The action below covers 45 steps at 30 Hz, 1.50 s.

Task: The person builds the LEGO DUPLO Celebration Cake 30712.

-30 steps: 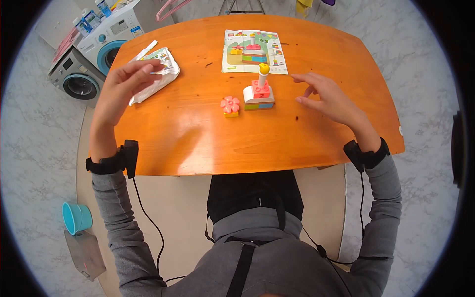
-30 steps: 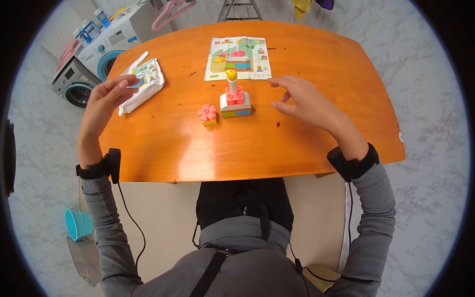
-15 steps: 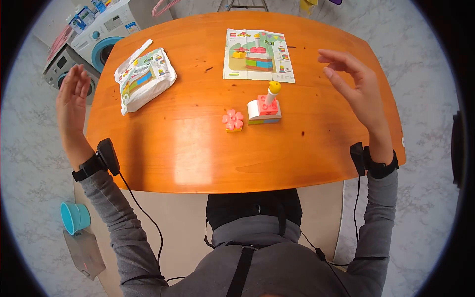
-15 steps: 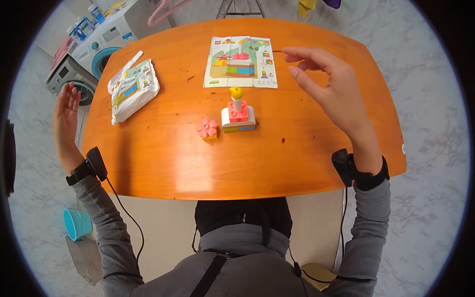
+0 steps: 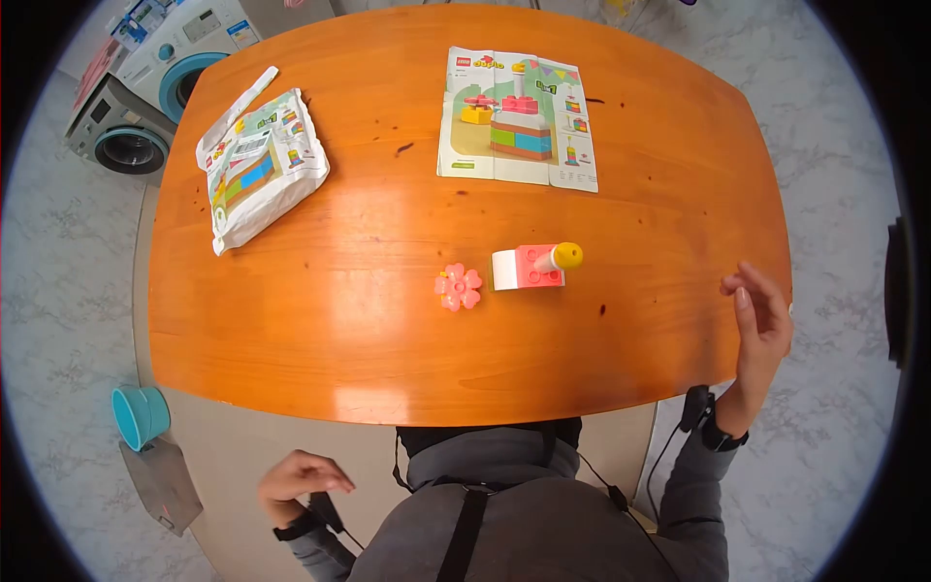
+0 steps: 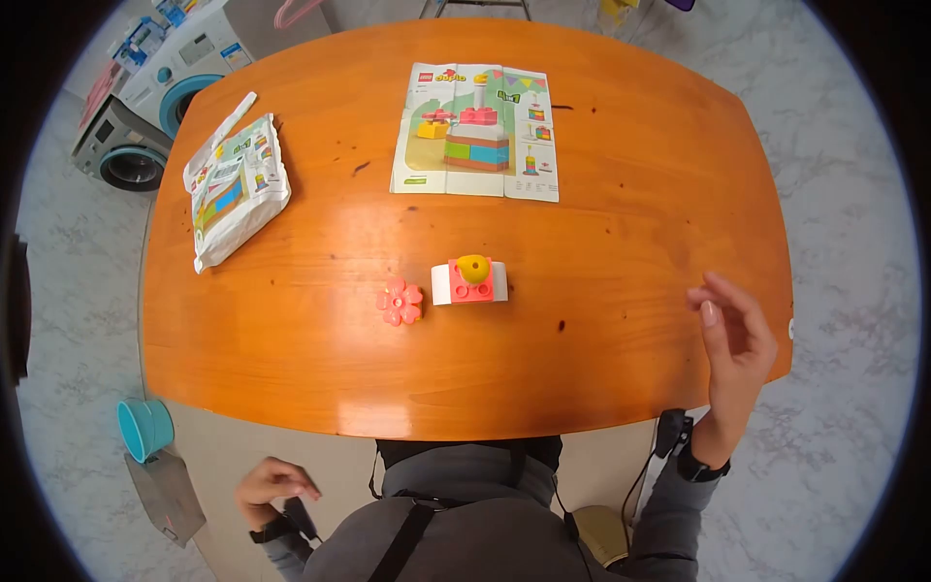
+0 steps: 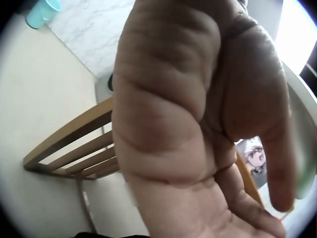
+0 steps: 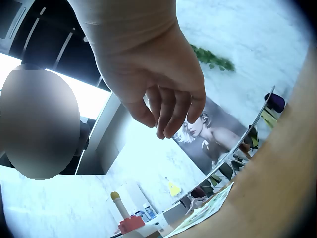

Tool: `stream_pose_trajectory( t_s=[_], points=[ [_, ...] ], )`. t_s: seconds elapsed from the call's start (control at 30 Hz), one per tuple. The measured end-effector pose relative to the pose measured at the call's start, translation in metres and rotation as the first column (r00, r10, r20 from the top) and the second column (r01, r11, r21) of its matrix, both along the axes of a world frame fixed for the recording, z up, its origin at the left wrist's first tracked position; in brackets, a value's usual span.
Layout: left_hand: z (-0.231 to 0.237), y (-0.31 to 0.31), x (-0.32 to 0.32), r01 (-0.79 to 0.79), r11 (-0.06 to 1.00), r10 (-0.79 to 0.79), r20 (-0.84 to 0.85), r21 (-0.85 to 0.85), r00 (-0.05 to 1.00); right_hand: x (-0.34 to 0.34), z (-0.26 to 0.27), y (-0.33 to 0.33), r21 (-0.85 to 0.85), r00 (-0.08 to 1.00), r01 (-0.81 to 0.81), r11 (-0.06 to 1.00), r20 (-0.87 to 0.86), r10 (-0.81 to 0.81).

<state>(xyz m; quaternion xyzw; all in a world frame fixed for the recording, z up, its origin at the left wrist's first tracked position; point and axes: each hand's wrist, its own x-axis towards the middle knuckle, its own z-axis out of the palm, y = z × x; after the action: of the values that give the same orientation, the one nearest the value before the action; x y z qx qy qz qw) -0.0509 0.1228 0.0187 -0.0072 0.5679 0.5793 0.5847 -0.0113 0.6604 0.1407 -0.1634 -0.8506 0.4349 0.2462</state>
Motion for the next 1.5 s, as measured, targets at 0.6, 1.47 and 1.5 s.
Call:
stream_pose_trajectory(
  t_s=[0.6,1.47,1.5],
  points=[
    [-0.178,0.041,0.148,-0.065,0.985,0.158,0.706,-0.157,0.691,0.020,-0.090,-0.042,-0.534,0.997,0.072,0.842,0.067,-0.043],
    [-0.146,-0.068,0.138,-0.342,0.932,0.344,0.598,-0.122,0.724,0.023,-0.089,-0.049,-0.493,0.995,0.087,0.865,0.090,-0.049],
    [-0.140,-0.088,0.129,-0.478,0.871,0.464,0.507,-0.112,0.727,0.024,-0.089,-0.047,-0.500,0.995,0.090,0.861,0.075,-0.061]
  ],
)
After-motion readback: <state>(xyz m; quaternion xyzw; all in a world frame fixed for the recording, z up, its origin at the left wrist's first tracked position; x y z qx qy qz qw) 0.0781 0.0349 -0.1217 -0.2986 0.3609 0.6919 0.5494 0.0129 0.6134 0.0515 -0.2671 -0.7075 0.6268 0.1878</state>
